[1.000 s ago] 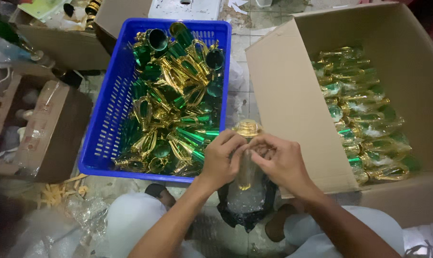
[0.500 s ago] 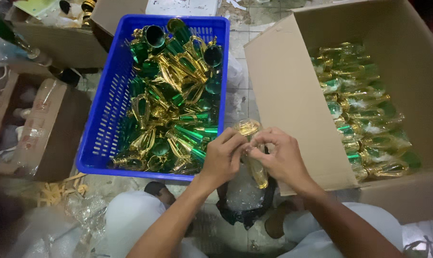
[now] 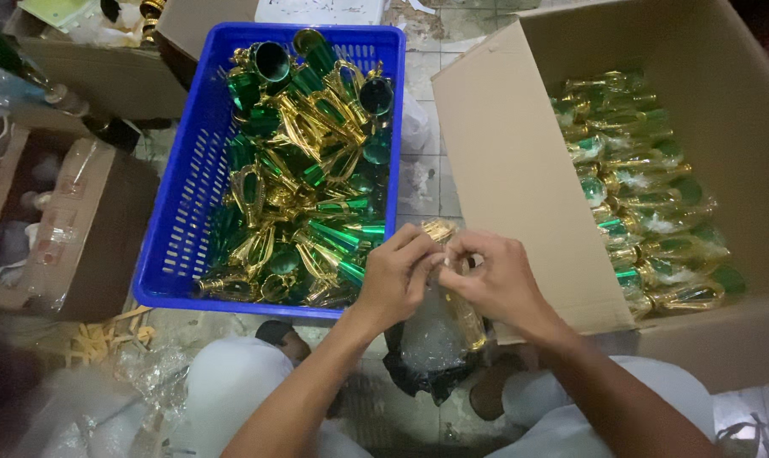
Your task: The person wraps plastic trophies in bubble wrap and places them into a cardboard box.
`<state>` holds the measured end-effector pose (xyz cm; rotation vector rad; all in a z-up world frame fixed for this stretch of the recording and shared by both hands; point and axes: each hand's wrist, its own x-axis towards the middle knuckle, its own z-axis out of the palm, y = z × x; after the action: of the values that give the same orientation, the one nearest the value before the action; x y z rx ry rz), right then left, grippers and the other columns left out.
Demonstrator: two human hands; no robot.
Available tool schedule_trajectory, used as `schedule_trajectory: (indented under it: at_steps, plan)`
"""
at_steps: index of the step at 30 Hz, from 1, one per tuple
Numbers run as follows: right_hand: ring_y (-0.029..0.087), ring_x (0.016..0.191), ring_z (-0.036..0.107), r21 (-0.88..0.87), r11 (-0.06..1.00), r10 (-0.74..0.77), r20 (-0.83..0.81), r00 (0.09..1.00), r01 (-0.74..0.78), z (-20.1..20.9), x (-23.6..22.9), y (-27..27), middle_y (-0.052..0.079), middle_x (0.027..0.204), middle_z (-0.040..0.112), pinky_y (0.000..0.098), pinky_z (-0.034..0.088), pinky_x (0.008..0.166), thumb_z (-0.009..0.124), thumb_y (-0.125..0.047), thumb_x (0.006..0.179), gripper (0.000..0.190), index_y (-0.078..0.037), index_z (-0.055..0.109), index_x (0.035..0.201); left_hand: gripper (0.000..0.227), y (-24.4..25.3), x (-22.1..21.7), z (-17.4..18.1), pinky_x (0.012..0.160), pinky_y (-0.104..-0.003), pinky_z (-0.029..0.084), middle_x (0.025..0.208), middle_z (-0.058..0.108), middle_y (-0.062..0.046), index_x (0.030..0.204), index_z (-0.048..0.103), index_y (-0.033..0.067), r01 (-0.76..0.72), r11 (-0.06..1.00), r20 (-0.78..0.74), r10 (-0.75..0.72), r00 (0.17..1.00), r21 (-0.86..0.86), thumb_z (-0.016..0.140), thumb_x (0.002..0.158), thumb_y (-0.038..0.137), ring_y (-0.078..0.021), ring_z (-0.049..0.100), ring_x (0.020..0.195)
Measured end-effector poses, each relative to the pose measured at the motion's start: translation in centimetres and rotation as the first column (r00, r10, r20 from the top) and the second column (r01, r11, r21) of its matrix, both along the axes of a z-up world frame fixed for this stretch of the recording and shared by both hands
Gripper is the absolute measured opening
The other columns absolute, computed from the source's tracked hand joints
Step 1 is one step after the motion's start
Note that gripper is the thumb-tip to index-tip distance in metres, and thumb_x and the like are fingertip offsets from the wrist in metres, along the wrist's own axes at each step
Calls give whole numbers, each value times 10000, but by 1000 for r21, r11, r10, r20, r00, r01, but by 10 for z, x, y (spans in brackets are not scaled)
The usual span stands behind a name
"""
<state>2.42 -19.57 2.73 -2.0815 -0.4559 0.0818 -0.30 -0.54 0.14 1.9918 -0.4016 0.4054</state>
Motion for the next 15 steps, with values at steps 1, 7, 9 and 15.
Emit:
schedule_trajectory:
  at_steps: [1,7,9,15]
  plan:
    - [217,775,749,0,1000,0,1,1000,0,4,-1,0,78,740,778,392,593,673,915,-146,865,151,-96,787,801,187,2,1,-4,652,-411,590,828,621,-57,939,715,131,0,1000,1,0,1000,0,659,1100,206,-314,701,736]
    - [264,780,826,-39,999,1,146,989,5,17,-1,-2,143,853,836,328,673,619,878,-75,853,192,-73,835,1041,231,11,3,-6,685,-387,597,835,613,-12,913,705,170,-10,1000,17,10,1000,13,650,1108,282,-311,706,772]
    - [280,747,820,-184,982,107,309,945,-52,17,2,-2,126,822,830,373,684,610,871,-94,900,115,-76,845,1011,220,12,2,-1,654,-397,574,813,604,-38,900,699,127,0,1000,-16,0,1000,-14,661,1099,211,-311,670,706]
    - [296,774,773,-353,932,250,462,851,-82,0,7,-9,82,825,751,418,638,679,771,-194,991,97,-103,771,1027,233,17,10,-11,662,-401,576,825,618,-33,882,687,156,-14,999,-20,13,1000,-51,708,1074,286,-327,700,744]
